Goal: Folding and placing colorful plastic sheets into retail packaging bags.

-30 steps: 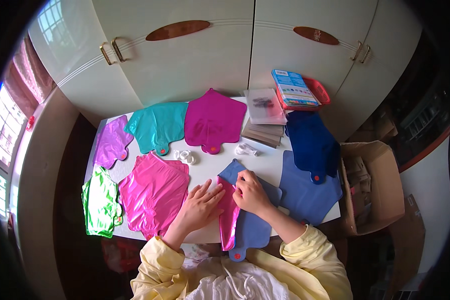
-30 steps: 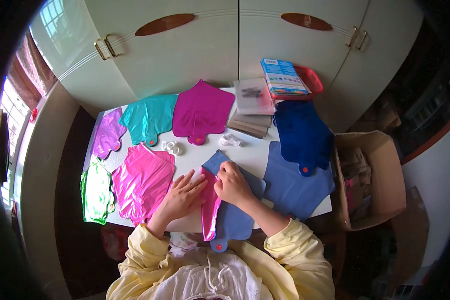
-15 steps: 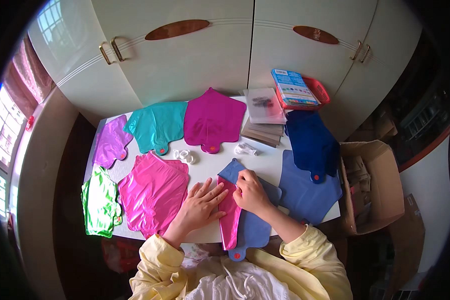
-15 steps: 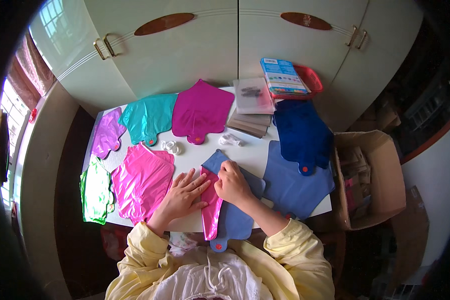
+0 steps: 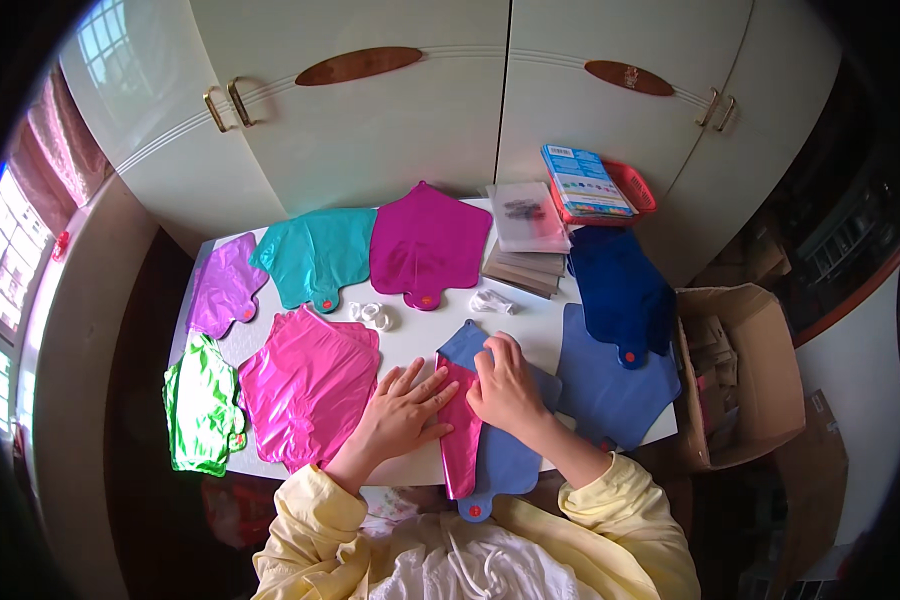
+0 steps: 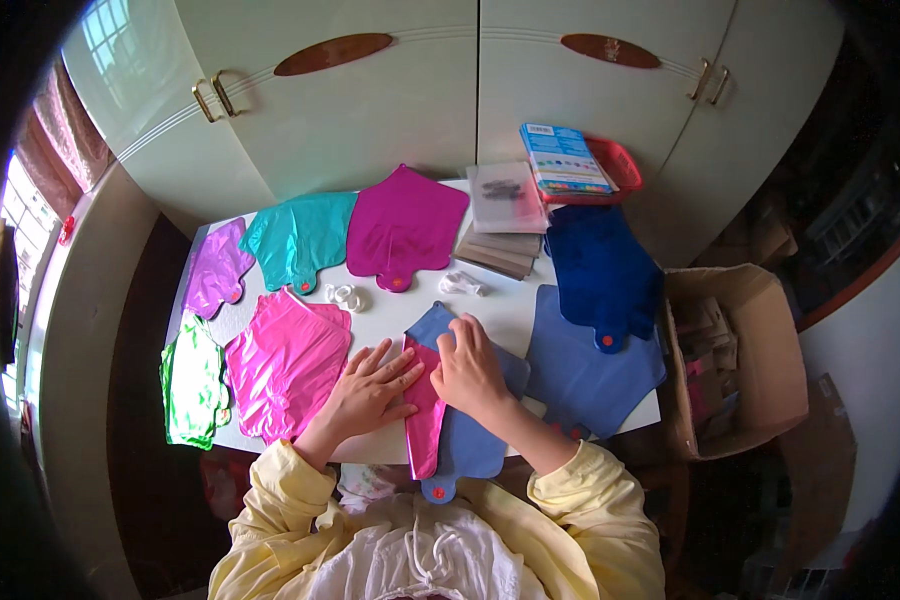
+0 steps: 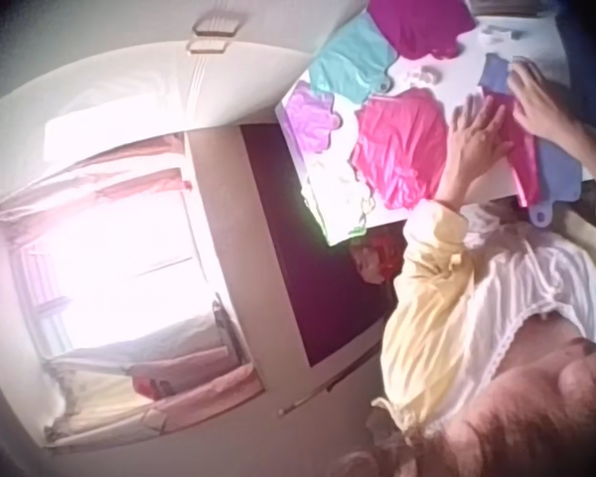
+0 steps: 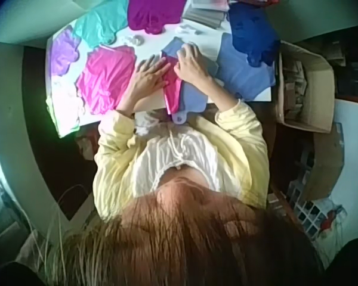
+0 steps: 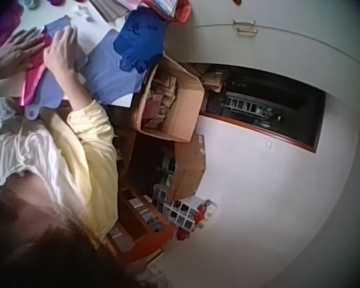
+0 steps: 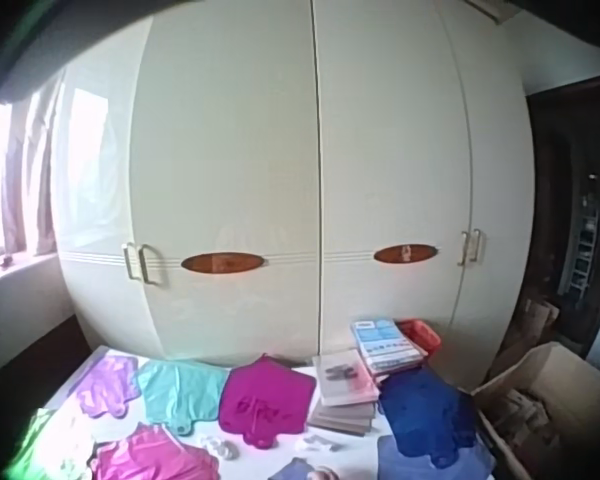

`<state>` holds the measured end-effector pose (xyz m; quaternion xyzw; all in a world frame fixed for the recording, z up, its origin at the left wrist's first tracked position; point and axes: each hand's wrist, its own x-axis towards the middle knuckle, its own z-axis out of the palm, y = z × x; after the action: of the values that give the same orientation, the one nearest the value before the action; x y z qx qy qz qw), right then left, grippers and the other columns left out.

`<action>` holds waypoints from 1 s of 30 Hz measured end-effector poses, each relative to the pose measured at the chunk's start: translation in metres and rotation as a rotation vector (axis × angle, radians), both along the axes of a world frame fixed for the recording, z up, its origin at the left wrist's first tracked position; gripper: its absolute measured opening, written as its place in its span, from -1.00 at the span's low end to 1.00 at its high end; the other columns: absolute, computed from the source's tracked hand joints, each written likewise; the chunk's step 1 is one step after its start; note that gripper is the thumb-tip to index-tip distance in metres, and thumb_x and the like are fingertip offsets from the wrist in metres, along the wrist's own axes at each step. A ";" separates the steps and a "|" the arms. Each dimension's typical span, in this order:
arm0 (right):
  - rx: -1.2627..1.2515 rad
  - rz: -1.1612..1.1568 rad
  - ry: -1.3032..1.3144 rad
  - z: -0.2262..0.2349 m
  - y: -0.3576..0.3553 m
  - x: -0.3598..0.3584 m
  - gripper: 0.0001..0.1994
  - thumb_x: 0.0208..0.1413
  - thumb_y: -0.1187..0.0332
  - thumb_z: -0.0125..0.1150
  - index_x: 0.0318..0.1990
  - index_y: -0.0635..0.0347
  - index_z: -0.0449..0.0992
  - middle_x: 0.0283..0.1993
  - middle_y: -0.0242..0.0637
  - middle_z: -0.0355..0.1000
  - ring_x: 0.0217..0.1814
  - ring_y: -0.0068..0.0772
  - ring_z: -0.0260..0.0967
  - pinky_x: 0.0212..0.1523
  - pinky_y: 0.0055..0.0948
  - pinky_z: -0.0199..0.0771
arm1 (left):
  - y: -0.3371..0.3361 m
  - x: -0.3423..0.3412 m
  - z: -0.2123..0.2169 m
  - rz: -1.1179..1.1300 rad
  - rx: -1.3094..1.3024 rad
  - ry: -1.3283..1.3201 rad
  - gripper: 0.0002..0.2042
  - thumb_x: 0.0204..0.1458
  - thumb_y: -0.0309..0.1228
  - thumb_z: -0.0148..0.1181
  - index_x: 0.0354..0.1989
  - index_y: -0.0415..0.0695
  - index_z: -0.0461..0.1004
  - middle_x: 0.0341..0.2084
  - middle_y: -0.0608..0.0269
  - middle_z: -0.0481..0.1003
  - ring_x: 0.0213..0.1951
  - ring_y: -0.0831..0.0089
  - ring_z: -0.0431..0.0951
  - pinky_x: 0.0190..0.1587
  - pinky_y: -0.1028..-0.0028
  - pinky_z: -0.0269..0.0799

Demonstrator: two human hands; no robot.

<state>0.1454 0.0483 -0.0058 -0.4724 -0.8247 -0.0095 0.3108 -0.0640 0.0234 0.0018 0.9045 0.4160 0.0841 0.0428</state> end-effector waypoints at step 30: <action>-0.187 0.125 -0.276 0.007 -0.030 0.006 -0.38 0.03 -0.01 0.19 0.16 0.20 0.33 0.23 -0.20 0.27 0.33 -0.23 0.13 0.32 -0.03 0.03 | 0.026 -0.007 -0.011 0.119 0.045 -0.003 -0.43 0.14 -0.02 -0.05 0.31 0.07 0.16 0.27 0.37 0.21 0.36 0.24 0.02 0.34 0.09 -0.13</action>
<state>0.1515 0.0188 0.0009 -0.4412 -0.8847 0.0219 0.1492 -0.0709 0.0496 -0.0096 0.8786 0.4671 0.0972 0.0182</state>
